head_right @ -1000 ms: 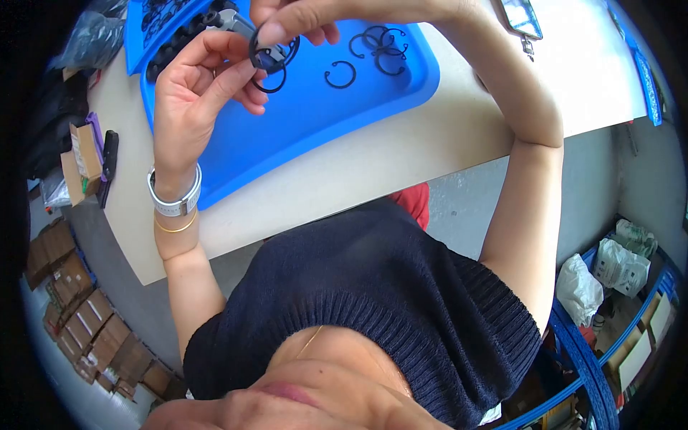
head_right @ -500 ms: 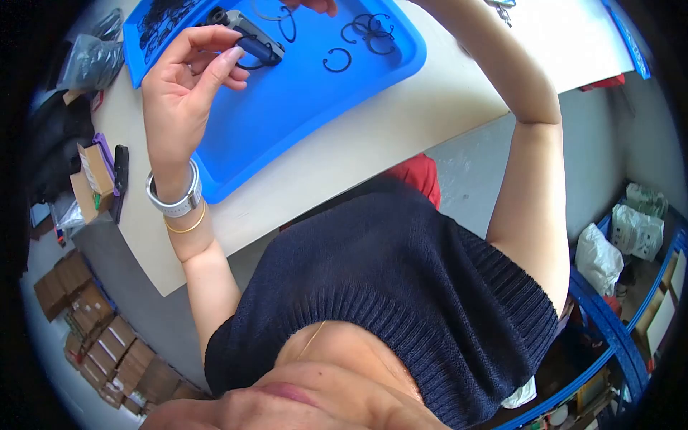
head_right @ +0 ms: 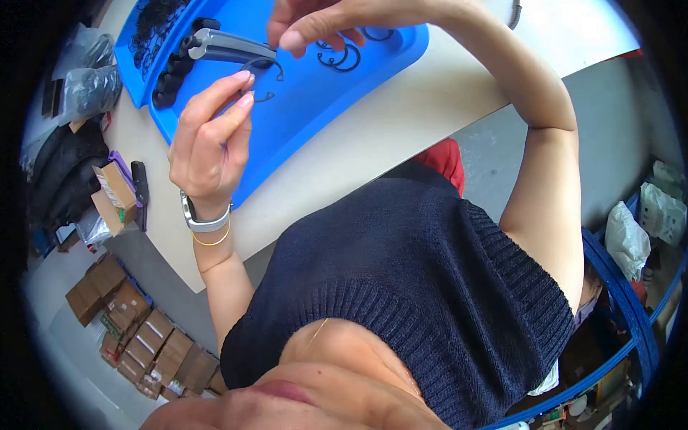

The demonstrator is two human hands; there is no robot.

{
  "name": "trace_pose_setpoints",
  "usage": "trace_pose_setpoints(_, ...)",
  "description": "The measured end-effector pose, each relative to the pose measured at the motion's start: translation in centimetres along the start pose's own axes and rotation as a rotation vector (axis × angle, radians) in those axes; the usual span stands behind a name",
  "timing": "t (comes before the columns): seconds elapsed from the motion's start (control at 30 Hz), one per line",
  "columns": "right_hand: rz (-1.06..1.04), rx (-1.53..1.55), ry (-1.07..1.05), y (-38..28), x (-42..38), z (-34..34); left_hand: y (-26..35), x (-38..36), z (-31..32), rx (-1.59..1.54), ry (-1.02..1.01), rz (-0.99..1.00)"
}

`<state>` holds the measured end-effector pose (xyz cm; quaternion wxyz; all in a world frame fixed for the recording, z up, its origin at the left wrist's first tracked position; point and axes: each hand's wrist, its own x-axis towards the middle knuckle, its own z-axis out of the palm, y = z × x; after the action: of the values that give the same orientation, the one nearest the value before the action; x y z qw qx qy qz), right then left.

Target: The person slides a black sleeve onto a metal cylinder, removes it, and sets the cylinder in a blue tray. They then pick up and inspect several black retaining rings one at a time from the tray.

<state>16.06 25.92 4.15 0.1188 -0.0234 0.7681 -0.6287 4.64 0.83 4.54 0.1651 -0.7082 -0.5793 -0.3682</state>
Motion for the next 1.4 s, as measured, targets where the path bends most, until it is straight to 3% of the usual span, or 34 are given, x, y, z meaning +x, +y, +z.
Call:
trace_pose_setpoints(0.1, -0.051, 0.346, -0.060, 0.8, 0.3, 1.8, 0.0, -0.3, 0.1, -0.035, -0.036, -0.039)
trace_pose_setpoints(0.33, 0.009, 0.594, -0.168, 4.3, 1.1, 2.7, 0.0, -1.0, 0.9, -0.123, -0.080, -0.185)
trace_pose_setpoints(0.53, 0.015, 0.563, -0.147, 4.4, 1.2, 2.8, -0.8, -1.3, 1.3, -0.097, -0.071, -0.155)
trace_pose_setpoints(0.63, -0.003, 0.396, -0.088, 3.7, 1.0, 2.9, -1.0, -1.1, 0.9, -0.063, -0.110, -0.139)
trace_pose_setpoints(0.7, -0.183, 0.267, -0.023, 4.0, 1.0, 3.5, -1.2, -0.9, 0.9, -0.053, -0.140, -0.137)
trace_pose_setpoints(0.83, -0.333, 0.259, -0.017, 4.7, 1.2, 4.7, -1.4, -1.0, 1.4, -0.055, -0.160, -0.119)
trace_pose_setpoints(0.97, -0.171, 0.101, -0.136, 1.8, 0.1, 3.3, -1.3, -1.0, 1.7, -0.071, -0.130, -0.101)
trace_pose_setpoints(1.03, -0.231, -0.052, 0.057, 2.0, -0.1, 4.2, -0.9, -0.6, 1.6, -0.069, -0.085, -0.133)
trace_pose_setpoints(1.17, -0.196, 0.282, -0.014, 4.1, 1.4, 3.9, -1.0, -0.9, 1.8, -0.088, -0.098, -0.115)
trace_pose_setpoints(1.27, -0.048, 0.213, -0.001, 1.7, 0.7, 3.6, -1.1, -1.0, 1.7, -0.031, -0.117, -0.056)
trace_pose_setpoints(1.4, -0.120, 0.334, -0.021, 3.4, 1.3, 3.6, -0.5, -0.7, 1.1, 0.044, -0.165, -0.050)
